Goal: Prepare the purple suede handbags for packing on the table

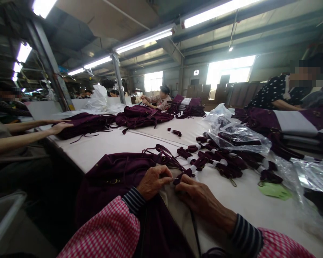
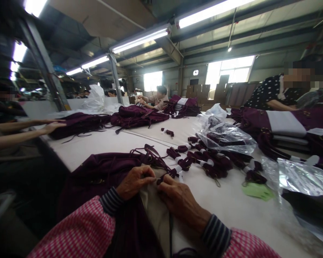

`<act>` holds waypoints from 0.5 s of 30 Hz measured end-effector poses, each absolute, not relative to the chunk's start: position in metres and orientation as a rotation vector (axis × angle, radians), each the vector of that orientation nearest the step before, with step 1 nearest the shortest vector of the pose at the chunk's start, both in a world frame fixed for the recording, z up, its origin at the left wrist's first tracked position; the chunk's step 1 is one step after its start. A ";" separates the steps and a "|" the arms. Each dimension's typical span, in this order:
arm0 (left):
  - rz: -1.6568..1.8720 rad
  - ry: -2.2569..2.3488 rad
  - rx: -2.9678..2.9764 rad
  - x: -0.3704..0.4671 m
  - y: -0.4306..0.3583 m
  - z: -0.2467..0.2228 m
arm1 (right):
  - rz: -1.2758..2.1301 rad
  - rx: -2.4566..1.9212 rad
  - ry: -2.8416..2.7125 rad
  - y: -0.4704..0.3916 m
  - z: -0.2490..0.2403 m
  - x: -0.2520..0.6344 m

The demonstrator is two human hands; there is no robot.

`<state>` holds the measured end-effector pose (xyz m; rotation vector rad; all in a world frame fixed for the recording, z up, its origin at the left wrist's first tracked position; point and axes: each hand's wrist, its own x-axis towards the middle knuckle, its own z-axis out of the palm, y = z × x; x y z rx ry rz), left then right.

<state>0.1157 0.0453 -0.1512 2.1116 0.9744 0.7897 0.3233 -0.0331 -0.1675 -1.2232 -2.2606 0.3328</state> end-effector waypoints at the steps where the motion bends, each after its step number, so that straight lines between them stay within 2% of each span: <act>1: 0.786 0.973 2.119 0.116 0.045 -0.151 | 0.351 -1.208 -2.240 -0.035 -0.163 0.326; 8: 0.777 1.005 2.131 0.116 0.047 -0.153 | 0.256 -1.318 -1.893 -0.030 -0.134 0.363; 15: 0.768 0.992 2.136 0.115 0.046 -0.152 | 0.373 -1.506 -2.099 -0.039 -0.163 0.355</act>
